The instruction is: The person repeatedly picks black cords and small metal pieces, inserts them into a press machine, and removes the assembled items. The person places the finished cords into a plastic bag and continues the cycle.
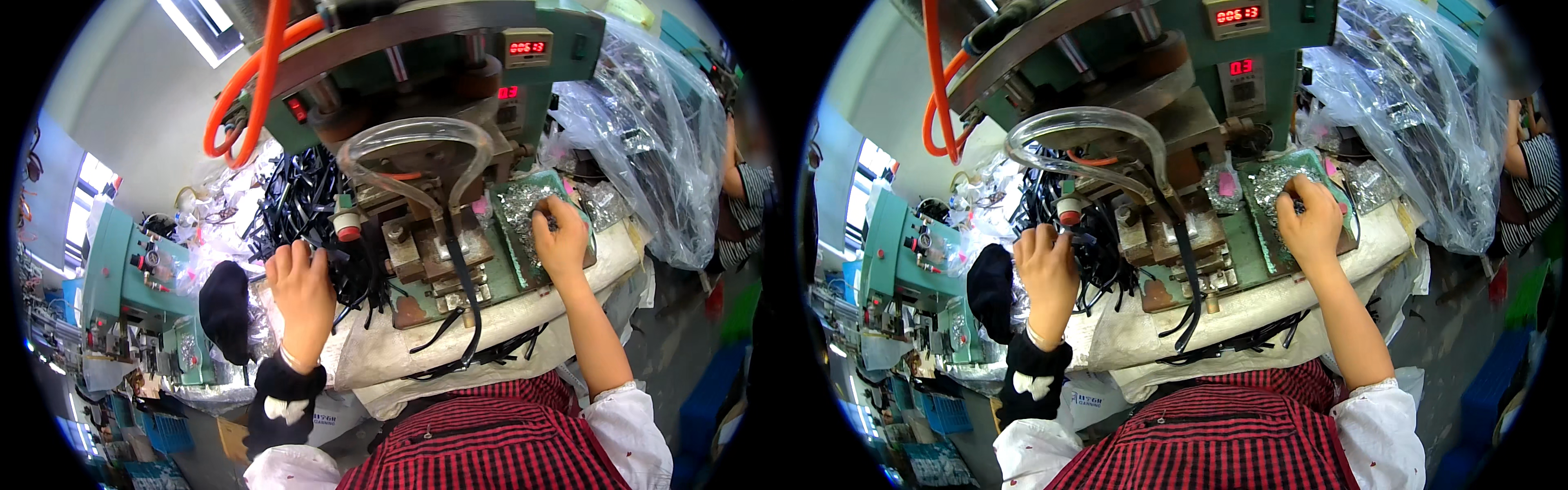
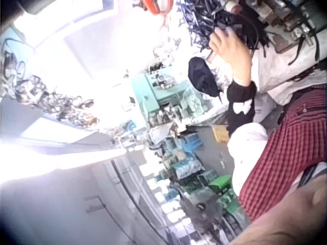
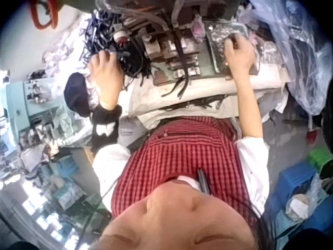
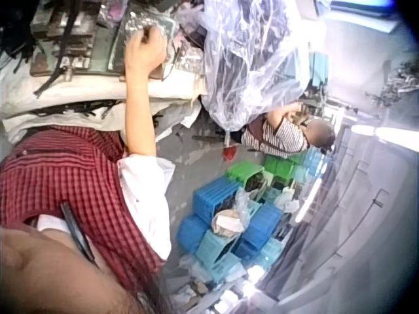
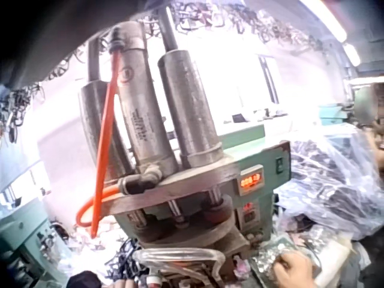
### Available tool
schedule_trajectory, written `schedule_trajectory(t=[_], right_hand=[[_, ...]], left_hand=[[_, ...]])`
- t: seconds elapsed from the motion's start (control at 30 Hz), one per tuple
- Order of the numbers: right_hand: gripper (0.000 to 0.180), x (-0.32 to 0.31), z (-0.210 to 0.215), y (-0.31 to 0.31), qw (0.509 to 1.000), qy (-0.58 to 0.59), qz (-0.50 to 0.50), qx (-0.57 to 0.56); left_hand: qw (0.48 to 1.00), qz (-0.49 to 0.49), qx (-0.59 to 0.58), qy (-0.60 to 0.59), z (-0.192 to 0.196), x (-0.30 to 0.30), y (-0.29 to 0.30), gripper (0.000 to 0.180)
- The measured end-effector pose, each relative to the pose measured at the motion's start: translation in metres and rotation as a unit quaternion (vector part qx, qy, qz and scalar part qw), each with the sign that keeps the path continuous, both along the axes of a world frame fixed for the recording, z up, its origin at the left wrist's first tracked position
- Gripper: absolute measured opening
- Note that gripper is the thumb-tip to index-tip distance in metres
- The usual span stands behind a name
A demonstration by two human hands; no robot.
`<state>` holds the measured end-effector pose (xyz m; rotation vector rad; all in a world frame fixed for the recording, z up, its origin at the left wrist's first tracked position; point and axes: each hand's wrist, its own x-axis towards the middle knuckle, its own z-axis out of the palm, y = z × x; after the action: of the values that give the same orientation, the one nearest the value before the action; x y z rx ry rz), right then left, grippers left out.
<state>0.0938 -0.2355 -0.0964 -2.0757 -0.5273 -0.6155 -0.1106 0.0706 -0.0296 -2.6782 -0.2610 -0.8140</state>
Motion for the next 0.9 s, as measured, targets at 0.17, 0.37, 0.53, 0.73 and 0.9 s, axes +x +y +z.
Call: schedule_trajectory(t=[0.17,0.37,0.53,0.73,0.9], right_hand=[[0.007,0.002,-0.019,-0.021,0.999,0.033,-0.012,0.038],[0.011,-0.026,-0.020,-0.054,0.970,0.174,-0.006,0.170],[0.015,-0.043,0.041,-0.002,0.964,0.121,0.177,0.157],[0.026,-0.065,0.044,0.065,0.929,0.158,0.214,0.258],[0.043,-0.074,0.057,0.070,0.830,0.299,0.264,0.389]], left_hand=[[0.991,-0.064,0.077,0.088,-0.018,0.007,0.039,0.012],[0.994,0.012,0.090,0.058,0.018,-0.034,0.090,0.015],[0.946,-0.009,-0.302,-0.117,0.003,-0.035,0.078,0.015],[0.764,-0.085,-0.588,-0.252,-0.033,-0.014,-0.023,0.017],[0.728,-0.316,-0.509,-0.333,0.045,0.014,-0.079,0.005]])
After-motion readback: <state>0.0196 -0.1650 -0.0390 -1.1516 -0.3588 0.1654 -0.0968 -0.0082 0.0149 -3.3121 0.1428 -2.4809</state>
